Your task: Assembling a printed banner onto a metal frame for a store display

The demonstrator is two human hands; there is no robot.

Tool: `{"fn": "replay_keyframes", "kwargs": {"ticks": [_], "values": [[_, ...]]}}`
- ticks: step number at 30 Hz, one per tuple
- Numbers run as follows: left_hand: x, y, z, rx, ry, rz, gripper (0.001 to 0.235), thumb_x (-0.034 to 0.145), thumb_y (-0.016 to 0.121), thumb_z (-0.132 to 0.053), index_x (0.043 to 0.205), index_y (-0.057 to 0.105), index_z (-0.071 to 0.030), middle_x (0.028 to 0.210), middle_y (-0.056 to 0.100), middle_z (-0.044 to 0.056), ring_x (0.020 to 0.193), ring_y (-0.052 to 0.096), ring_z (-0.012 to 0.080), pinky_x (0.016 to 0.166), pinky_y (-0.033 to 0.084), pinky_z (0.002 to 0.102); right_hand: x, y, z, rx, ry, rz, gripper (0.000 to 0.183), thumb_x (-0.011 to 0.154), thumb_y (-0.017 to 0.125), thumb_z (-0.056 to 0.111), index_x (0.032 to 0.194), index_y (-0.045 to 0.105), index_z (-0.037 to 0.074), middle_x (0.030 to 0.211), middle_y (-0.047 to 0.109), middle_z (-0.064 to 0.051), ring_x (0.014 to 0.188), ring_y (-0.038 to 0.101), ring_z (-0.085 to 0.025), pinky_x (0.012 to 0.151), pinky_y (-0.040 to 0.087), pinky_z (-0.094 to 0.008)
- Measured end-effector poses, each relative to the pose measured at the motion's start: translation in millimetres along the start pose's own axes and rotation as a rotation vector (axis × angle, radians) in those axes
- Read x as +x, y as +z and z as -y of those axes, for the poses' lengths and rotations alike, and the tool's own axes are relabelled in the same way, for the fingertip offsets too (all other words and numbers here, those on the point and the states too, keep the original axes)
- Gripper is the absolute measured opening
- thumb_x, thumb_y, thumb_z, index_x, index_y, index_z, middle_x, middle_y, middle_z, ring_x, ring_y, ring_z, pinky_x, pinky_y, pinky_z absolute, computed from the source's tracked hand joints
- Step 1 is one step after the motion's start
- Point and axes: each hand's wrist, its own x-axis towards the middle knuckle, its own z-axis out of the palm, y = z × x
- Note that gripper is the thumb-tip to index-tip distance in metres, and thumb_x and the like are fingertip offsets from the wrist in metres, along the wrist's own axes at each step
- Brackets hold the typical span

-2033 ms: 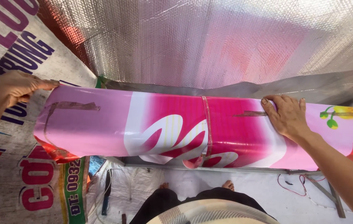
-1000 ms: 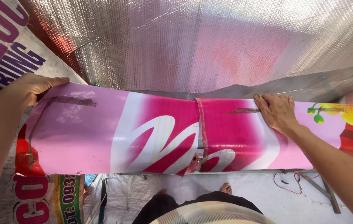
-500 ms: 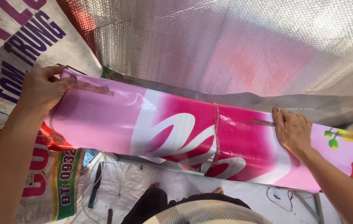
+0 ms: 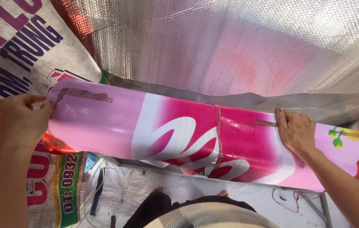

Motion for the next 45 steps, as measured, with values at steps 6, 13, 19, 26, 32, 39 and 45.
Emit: {"fn": "replay_keyframes", "kwargs": {"ticks": [6,13,19,26,32,39,45], "values": [[-15.5,17.3,-39.1,-0.074,0.19,-0.226,0.01,0.103,0.078,-0.005,0.112,0.077,0.0,0.098,0.077,0.014,0.073,0.074,0.025,0.052,0.06,0.032,-0.7,-5.5,3.8,0.025,0.014,0.032,0.065,0.115,0.027,0.053,0.096,0.072,0.012,0.101,0.076,-0.024,0.105,0.066,-0.049,0.101,0.041,-0.053],[-32.2,33.0,-74.1,0.39,0.006,-0.161,0.023,0.105,0.062,-0.027,0.107,0.077,-0.01,0.106,0.074,0.016,0.1,0.066,0.0367,0.077,0.055,0.052,-0.8,-12.3,10.0,0.029,0.02,0.05,0.07,0.115,0.025,0.051,0.091,0.072,0.004,0.098,0.076,-0.023,0.1,0.067,-0.049,0.098,0.042,-0.055],[-33.8,32.7,-91.8,0.166,-0.101,-0.209,0.01,0.101,0.074,-0.023,0.107,0.082,-0.024,0.094,0.075,0.01,0.075,0.065,0.0178,0.058,0.051,0.03,0.1,-18.0,17.6,0.006,0.063,0.081,0.071,0.114,0.026,0.049,0.091,0.075,0.003,0.095,0.075,-0.029,0.102,0.066,-0.052,0.094,0.044,-0.059],[-42.0,49.7,-95.5,-0.128,0.161,-0.312,0.023,0.093,0.061,-0.016,0.101,0.082,-0.016,0.093,0.076,0.014,0.092,0.064,0.039,0.072,0.05,0.055,3.2,-14.6,15.2,-0.013,0.066,0.08,0.074,0.113,0.023,0.05,0.09,0.075,0.003,0.095,0.075,-0.028,0.1,0.066,-0.051,0.091,0.045,-0.058],[16.6,5.6,-20.9,0.051,0.016,-0.114,0.047,0.104,0.077,-0.049,0.128,0.074,-0.009,0.116,0.074,0.024,0.097,0.07,0.0397,0.063,0.056,0.052,4.4,-8.6,8.9,-0.068,0.061,0.105,0.071,0.114,0.023,0.054,0.099,0.076,0.01,0.099,0.077,-0.025,0.105,0.069,-0.049,0.094,0.048,-0.057],[39.1,-4.9,-3.4,0.094,-0.087,0.191,0.045,0.087,0.086,-0.049,0.109,0.083,-0.01,0.093,0.08,0.015,0.07,0.074,0.0314,0.061,0.053,0.046,1.6,-16.3,7.7,0.096,0.038,0.062,0.063,0.114,0.031,0.051,0.085,0.066,0.006,0.087,0.075,-0.026,0.092,0.067,-0.052,0.084,0.045,-0.059],[59.9,-4.4,-6.5,0.096,-0.089,0.169,0.041,0.086,0.091,-0.045,0.101,0.083,-0.009,0.088,0.079,0.013,0.067,0.069,0.0274,0.052,0.053,0.044,5.2,-15.1,4.5,0.122,0.04,0.047,0.069,0.114,0.029,0.054,0.078,0.062,0.005,0.075,0.072,-0.024,0.079,0.066,-0.05,0.075,0.045,-0.056]]}}
